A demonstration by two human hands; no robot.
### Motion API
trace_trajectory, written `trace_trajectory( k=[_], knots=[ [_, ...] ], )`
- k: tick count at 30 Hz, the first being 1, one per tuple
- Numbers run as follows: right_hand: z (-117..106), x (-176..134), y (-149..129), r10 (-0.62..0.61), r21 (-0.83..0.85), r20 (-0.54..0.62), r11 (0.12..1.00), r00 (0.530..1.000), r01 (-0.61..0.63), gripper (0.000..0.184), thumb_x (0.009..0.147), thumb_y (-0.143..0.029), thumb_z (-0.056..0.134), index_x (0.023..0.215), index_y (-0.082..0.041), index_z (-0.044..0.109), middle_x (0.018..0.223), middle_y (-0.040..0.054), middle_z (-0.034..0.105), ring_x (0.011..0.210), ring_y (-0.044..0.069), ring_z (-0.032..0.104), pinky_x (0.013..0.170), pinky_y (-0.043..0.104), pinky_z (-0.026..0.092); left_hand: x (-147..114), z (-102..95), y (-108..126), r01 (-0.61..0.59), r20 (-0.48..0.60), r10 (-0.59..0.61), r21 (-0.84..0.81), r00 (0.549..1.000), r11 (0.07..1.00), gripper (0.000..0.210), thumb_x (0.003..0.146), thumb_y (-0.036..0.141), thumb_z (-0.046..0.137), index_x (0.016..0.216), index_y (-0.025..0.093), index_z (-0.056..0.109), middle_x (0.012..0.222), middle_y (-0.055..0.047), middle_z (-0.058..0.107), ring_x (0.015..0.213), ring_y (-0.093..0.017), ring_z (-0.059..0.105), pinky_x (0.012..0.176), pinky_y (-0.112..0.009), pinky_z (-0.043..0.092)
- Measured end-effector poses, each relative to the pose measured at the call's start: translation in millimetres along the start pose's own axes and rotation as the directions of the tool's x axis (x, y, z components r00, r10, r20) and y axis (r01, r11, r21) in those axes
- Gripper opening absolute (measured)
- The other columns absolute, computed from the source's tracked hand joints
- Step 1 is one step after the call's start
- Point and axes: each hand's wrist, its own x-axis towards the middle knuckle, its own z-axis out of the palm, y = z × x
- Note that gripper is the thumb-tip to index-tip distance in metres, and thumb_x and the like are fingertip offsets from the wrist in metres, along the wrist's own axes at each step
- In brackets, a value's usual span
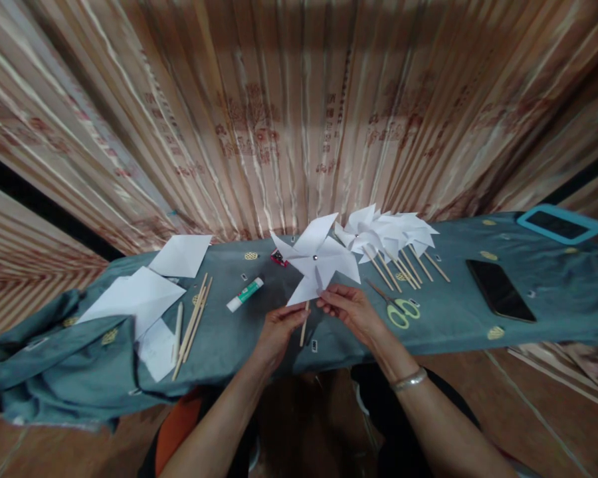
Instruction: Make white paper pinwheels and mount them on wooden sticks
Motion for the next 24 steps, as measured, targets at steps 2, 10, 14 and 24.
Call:
trace_trajectory(
  k=[2, 10, 14, 24],
  knots=[
    [1.8, 0.6, 2.4, -0.005, -0.021, 0.016, 1.0, 1.0, 0.006, 0.03, 0.052, -0.042, 0.087, 0.061, -0.018, 0.071, 0.061, -0.0004, 0.07, 0.051, 0.007, 0.053, 0.051, 0.021, 0.037, -0.6, 0.0, -0.4, -0.006, 0.025, 0.006, 0.004, 1.0, 1.0, 0.034, 0.051, 0.031, 0.088, 0.08, 0.016, 0.079, 0.083, -0.008, 0.076, 0.081, -0.02, 0.066, 0.09, -0.036, 0.046],
    [9.0, -2.8, 11.5, -0.011, -0.143, 0.107, 0.989, 0.994, 0.027, 0.028, 0.06, -0.044, 0.082, 0.066, -0.018, 0.073, 0.061, -0.0011, 0.069, 0.054, 0.007, 0.052, 0.056, 0.023, 0.038, 1.0, -4.1, 3.2, -0.02, 0.005, 0.02, 0.027, 1.0, 0.999, 0.036, 0.052, 0.032, 0.088, 0.082, 0.015, 0.078, 0.084, -0.008, 0.076, 0.082, -0.021, 0.067, 0.087, -0.035, 0.047],
    [-3.1, -0.2, 6.2, 0.018, -0.255, 0.059, 0.967, 0.998, -0.002, 0.03, 0.057, -0.045, 0.083, 0.066, -0.018, 0.072, 0.06, -0.0003, 0.069, 0.051, 0.008, 0.05, 0.052, 0.022, 0.035, 5.6, -11.0, 9.6, 0.0, -0.076, -0.002, -0.018, 0.997, 1.0, 0.04, 0.046, 0.031, 0.09, 0.08, 0.015, 0.077, 0.079, -0.007, 0.076, 0.078, -0.019, 0.068, 0.084, -0.033, 0.048],
    [-44.4, 7.7, -17.7, -0.35, -0.171, -0.3, 0.935, 0.887, 0.31, 0.035, 0.056, -0.052, 0.082, 0.075, -0.023, 0.076, 0.074, 0.0009, 0.074, 0.065, 0.014, 0.059, 0.061, 0.027, 0.043, 0.6, -5.4, 7.8, 0.06, -0.098, -0.063, -0.035, 0.993, 0.998, 0.04, 0.039, 0.03, 0.092, 0.073, 0.016, 0.078, 0.075, -0.005, 0.076, 0.072, -0.015, 0.066, 0.078, -0.027, 0.048]
  ],
)
